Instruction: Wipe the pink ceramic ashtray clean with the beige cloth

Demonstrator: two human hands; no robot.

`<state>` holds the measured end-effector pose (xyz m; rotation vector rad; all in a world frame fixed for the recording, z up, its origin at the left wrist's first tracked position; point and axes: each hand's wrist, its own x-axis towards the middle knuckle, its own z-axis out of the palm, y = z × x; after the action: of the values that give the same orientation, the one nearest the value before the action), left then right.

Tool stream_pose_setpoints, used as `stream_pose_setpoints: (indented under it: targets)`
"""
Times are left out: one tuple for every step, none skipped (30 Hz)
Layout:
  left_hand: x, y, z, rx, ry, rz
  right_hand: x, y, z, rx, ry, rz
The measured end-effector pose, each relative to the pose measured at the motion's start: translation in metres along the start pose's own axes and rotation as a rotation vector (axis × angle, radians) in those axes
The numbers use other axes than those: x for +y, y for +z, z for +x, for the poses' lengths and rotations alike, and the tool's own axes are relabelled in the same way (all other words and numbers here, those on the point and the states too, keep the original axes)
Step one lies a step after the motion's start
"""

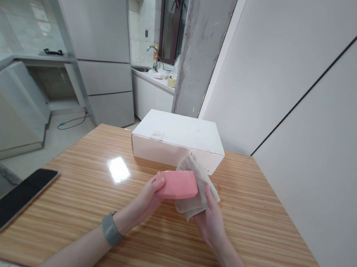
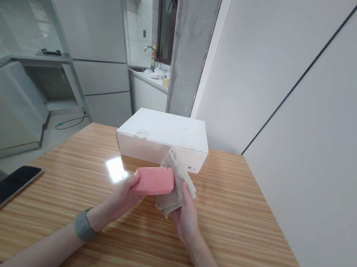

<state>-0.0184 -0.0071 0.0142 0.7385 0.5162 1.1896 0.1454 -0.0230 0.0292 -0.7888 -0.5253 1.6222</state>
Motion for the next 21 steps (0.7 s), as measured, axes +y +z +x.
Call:
stream_pose_setpoints:
  targets:
    - [0.001, 0.000, 0.000, 0.006, -0.008, -0.006, 0.001, 0.000, 0.000, -0.001, -0.011, -0.009]
    - [0.001, 0.001, 0.000, 0.019, -0.014, -0.009, 0.003, -0.001, 0.001, 0.001, -0.026, -0.019]
    - [0.002, 0.001, 0.000, 0.037, -0.016, -0.008, 0.004, -0.003, 0.002, 0.003, -0.042, -0.032]
    - [0.002, 0.001, 0.000, 0.059, -0.013, -0.004, 0.006, -0.004, 0.002, 0.004, -0.056, -0.046]
    - [0.001, 0.001, 0.000, 0.088, -0.001, 0.002, 0.007, -0.005, 0.003, 0.005, -0.066, -0.060]
    - [0.001, 0.000, 0.001, 0.118, 0.014, 0.009, 0.009, -0.007, 0.004, 0.006, -0.071, -0.074]
    - [-0.001, 0.000, 0.001, 0.146, 0.033, 0.016, 0.010, -0.008, 0.004, 0.011, -0.072, -0.086]
    - [-0.002, -0.001, 0.001, 0.173, 0.053, 0.023, 0.011, -0.009, 0.004, 0.021, -0.073, -0.095]
    - [-0.003, -0.001, 0.002, 0.197, 0.071, 0.030, 0.013, -0.010, 0.004, 0.036, -0.078, -0.101]
    - [-0.004, -0.002, 0.002, 0.220, 0.084, 0.040, 0.014, -0.010, 0.003, 0.051, -0.090, -0.104]
    - [-0.005, -0.002, 0.002, 0.242, 0.094, 0.054, 0.015, -0.010, 0.003, 0.062, -0.104, -0.106]
    - [-0.005, -0.002, 0.002, 0.265, 0.106, 0.074, 0.017, -0.011, 0.002, 0.070, -0.114, -0.108]
    - [-0.006, -0.002, 0.002, 0.289, 0.120, 0.096, 0.018, -0.011, 0.002, 0.075, -0.122, -0.110]
    - [-0.006, -0.002, 0.003, 0.310, 0.131, 0.118, 0.019, -0.011, 0.001, 0.078, -0.127, -0.112]
    - [-0.006, -0.003, 0.003, 0.327, 0.140, 0.134, 0.020, -0.011, 0.001, 0.080, -0.127, -0.114]
    - [-0.006, -0.003, 0.003, 0.338, 0.146, 0.145, 0.021, -0.011, 0.001, 0.081, -0.125, -0.117]
    - [-0.006, -0.003, 0.003, 0.340, 0.148, 0.148, 0.021, -0.011, 0.001, 0.082, -0.124, -0.118]
    - [-0.006, -0.004, 0.004, 0.332, 0.144, 0.145, 0.021, -0.012, 0.002, 0.082, -0.125, -0.117]
    - [-0.007, -0.004, 0.005, 0.314, 0.134, 0.133, 0.021, -0.012, 0.002, 0.082, -0.126, -0.114]
    - [-0.008, -0.005, 0.005, 0.290, 0.119, 0.111, 0.019, -0.012, 0.003, 0.086, -0.127, -0.108]
    - [-0.009, -0.005, 0.006, 0.265, 0.095, 0.078, 0.017, -0.012, 0.004, 0.091, -0.129, -0.099]
